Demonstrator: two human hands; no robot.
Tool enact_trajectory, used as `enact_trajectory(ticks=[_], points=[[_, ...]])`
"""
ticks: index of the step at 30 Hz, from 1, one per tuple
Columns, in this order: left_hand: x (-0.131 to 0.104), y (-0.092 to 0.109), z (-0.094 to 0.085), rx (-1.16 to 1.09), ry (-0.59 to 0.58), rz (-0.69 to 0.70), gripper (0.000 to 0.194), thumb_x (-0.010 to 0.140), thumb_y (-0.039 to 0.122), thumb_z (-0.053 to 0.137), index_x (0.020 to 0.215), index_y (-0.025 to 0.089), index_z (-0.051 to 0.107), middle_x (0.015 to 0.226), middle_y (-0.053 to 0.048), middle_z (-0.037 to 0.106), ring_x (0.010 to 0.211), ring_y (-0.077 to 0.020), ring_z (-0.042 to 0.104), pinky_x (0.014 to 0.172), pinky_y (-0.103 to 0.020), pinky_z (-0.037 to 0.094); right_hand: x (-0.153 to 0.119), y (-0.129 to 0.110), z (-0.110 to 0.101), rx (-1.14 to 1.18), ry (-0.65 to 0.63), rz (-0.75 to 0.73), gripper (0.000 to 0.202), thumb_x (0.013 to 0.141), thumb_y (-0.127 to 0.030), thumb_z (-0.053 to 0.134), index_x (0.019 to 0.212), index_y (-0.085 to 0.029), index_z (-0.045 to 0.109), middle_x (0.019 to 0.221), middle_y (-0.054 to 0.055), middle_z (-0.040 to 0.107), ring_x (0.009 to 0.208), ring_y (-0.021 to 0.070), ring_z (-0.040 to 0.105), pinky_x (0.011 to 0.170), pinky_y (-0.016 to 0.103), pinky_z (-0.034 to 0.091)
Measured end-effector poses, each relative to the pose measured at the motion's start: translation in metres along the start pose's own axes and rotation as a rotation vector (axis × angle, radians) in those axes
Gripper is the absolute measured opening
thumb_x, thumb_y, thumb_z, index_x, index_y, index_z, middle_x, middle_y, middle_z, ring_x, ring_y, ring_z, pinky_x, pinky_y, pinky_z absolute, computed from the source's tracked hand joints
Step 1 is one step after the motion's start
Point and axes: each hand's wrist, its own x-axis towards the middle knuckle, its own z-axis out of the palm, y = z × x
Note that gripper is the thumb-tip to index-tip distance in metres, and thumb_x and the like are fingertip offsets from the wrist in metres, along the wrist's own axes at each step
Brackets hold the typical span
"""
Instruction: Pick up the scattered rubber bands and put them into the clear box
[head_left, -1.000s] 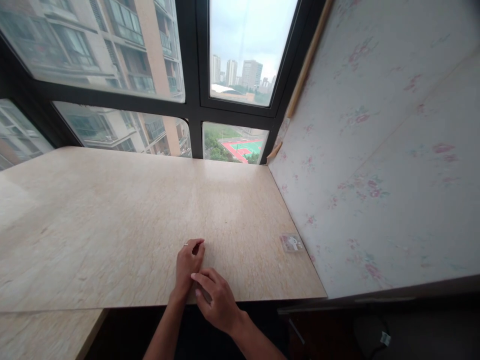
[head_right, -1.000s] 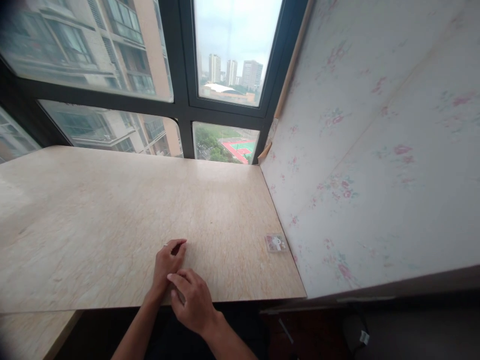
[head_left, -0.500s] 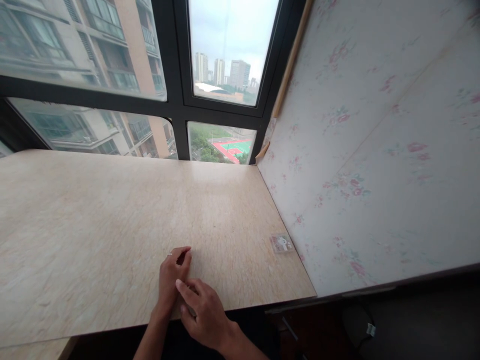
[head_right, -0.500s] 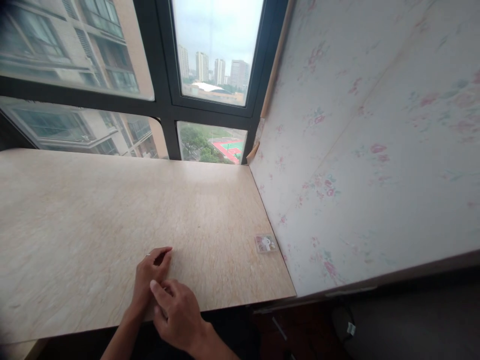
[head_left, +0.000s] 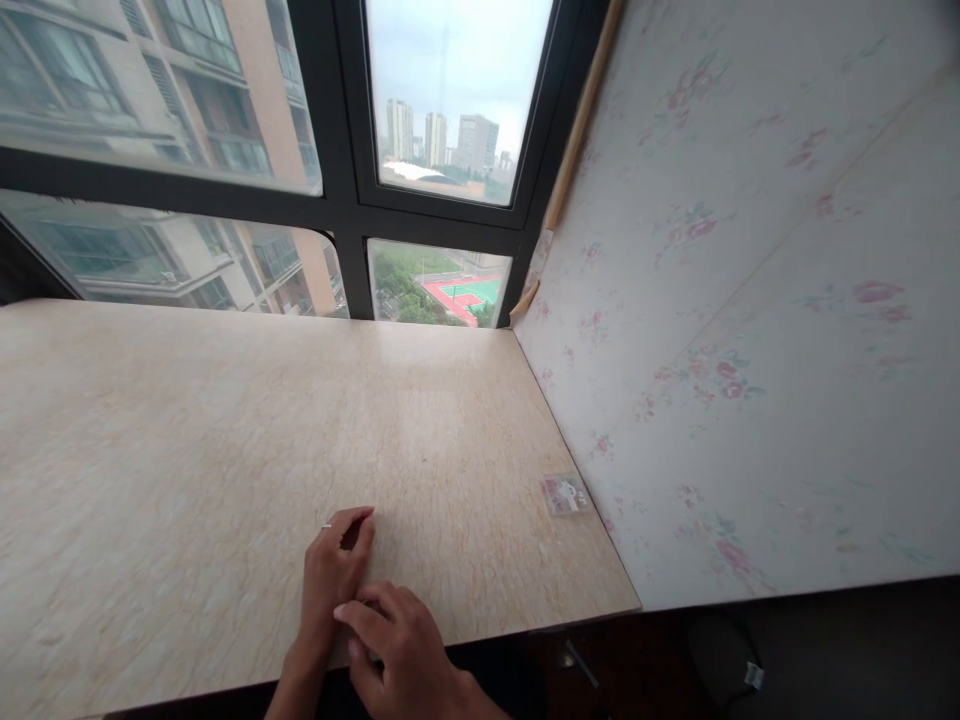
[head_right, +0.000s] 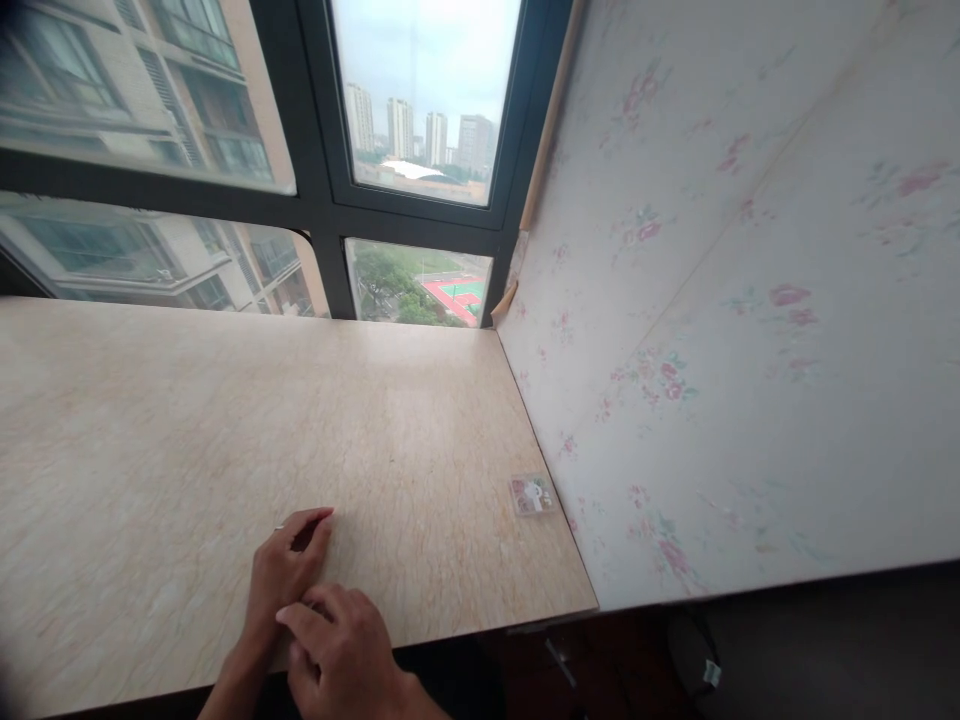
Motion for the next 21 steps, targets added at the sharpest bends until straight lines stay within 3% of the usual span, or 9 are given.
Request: enact_trajectory(ticks=[5,9,10,13,17,21], points=[[0.001,-0.001,0.0,-0.011,-0.007,-0.034,0.031,0.078,0.046,0.05,0.088,0.021,0.066,0.091,-0.006,0.069,0.08,-0.0223,0.065,0.076,-0.035,0.052,-0.002,0.005,-0.002,0.208,0.023,0.03,0.035,0.076,-0.015,0.061,0.109,-0.023,0.062,0.109,0.004,0.064,0.098,0.0176,0.061,0.088,0.028,0.049],[0.003,0.0,-0.002,-0.031,-0.033,-0.066,0.034,0.077,0.05,0.051,0.087,0.022,0.067,0.091,-0.005,0.069,0.081,-0.0234,0.065,0.076,-0.036,0.053,-0.018,0.022,-0.021,0.361,0.207,0.183,0.01,0.075,-0.02,0.068,0.084,-0.02,0.065,0.091,0.003,0.07,0.086,0.016,0.066,0.08,0.025,0.052],[0.003,0.0,-0.002,-0.029,-0.042,-0.072,0.034,0.076,0.051,0.052,0.087,0.022,0.067,0.092,-0.005,0.069,0.082,-0.0237,0.065,0.076,-0.036,0.053,-0.024,0.029,-0.031,0.37,0.278,0.256,0.006,0.076,-0.022,0.069,0.076,-0.02,0.063,0.085,0.003,0.07,0.08,0.0158,0.067,0.075,0.025,0.053],[0.004,-0.001,-0.003,-0.016,-0.054,-0.081,0.034,0.075,0.052,0.053,0.086,0.024,0.068,0.092,-0.004,0.069,0.083,-0.0241,0.065,0.076,-0.036,0.053,-0.042,0.056,-0.077,0.348,0.398,0.447,0.022,0.081,-0.036,0.065,0.068,-0.019,0.061,0.077,0.004,0.07,0.057,0.0143,0.066,0.055,0.023,0.054],[0.004,-0.005,-0.002,-0.006,-0.062,-0.064,0.033,0.076,0.052,0.053,0.086,0.024,0.068,0.092,-0.004,0.069,0.083,-0.0239,0.065,0.074,-0.035,0.054,-0.06,0.086,-0.154,-0.043,0.515,0.545,0.025,0.087,-0.043,0.056,0.078,-0.021,0.065,0.074,0.004,0.071,0.067,0.0192,0.069,0.067,0.028,0.055],[0.004,-0.008,-0.001,-0.006,-0.072,-0.048,0.033,0.076,0.051,0.053,0.085,0.024,0.068,0.089,-0.004,0.07,0.079,-0.023,0.066,0.071,-0.034,0.054,-0.061,0.1,-0.211,-0.398,0.365,0.532,0.03,0.092,-0.045,0.045,0.088,-0.024,0.066,0.086,0.006,0.071,0.081,0.0224,0.068,0.076,0.034,0.054]])
